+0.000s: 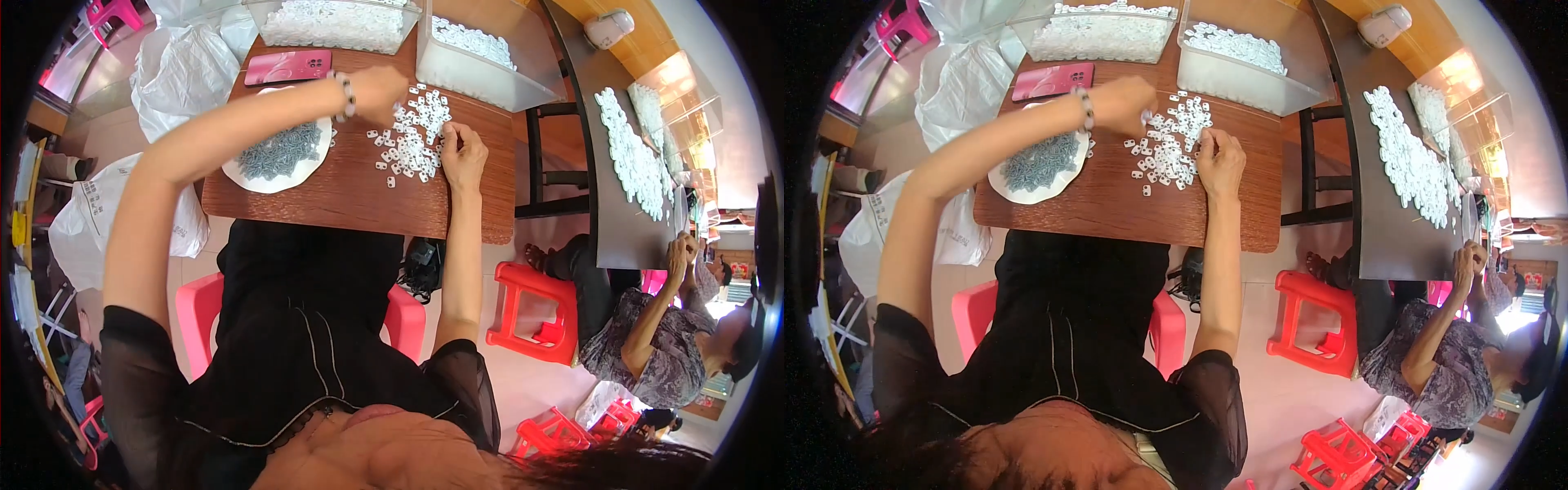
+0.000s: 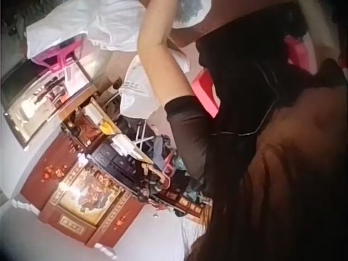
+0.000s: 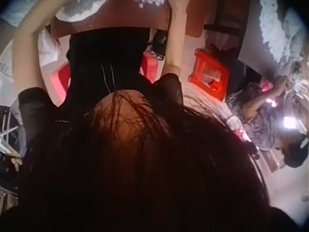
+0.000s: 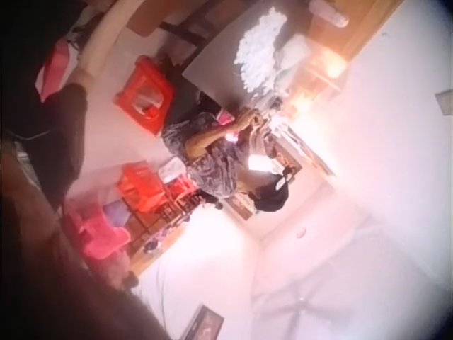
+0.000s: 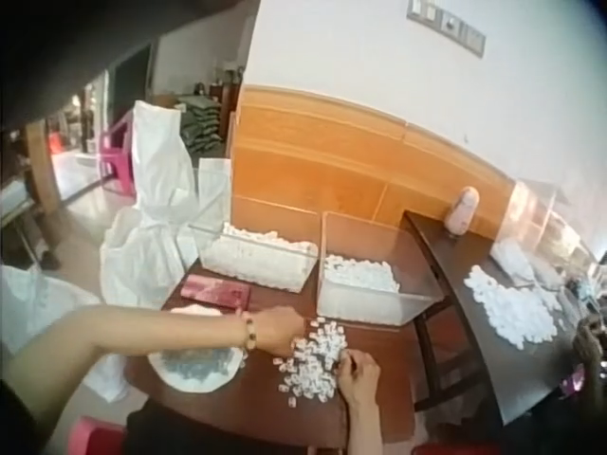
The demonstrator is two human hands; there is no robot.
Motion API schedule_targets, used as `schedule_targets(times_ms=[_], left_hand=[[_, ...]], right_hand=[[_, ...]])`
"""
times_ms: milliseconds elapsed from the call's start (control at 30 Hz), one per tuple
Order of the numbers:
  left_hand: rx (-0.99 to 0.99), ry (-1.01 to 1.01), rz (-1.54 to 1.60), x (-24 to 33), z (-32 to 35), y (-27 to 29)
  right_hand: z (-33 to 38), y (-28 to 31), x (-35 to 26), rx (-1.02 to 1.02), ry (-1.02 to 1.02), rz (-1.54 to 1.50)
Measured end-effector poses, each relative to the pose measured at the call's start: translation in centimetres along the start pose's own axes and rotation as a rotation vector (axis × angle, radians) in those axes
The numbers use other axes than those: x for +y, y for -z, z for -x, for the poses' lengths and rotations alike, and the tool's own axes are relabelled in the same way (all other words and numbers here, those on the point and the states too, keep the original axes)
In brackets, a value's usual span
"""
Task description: Assembling small white plastic components by manually inserting tiny grey beads into them at a workbench.
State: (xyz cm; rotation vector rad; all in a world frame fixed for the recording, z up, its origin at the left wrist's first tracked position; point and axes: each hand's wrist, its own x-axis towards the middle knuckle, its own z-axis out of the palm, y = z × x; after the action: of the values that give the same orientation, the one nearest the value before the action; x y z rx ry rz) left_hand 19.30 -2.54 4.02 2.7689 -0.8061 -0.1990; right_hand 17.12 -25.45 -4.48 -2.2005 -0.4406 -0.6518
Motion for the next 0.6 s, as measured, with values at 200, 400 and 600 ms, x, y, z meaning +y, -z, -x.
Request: schedule_targets(times_ms=[200, 400, 600], left_hand=[[0.057, -0.002, 0.002, 1.0, 0.5, -5.1], [0.126, -0.004, 0.053, 1.7, 0.6, -5.8], [0.044, -0.047, 0.103, 1.2, 0.8, -3.9]], right_hand=[[0.1, -0.1, 0.1, -0.002, -0.003, 0.029], [0.0, 0.0, 0.2, -0.024, 0.013, 0.040], [0.0, 0.0, 0.5, -0.038, 0.006, 0.040]])
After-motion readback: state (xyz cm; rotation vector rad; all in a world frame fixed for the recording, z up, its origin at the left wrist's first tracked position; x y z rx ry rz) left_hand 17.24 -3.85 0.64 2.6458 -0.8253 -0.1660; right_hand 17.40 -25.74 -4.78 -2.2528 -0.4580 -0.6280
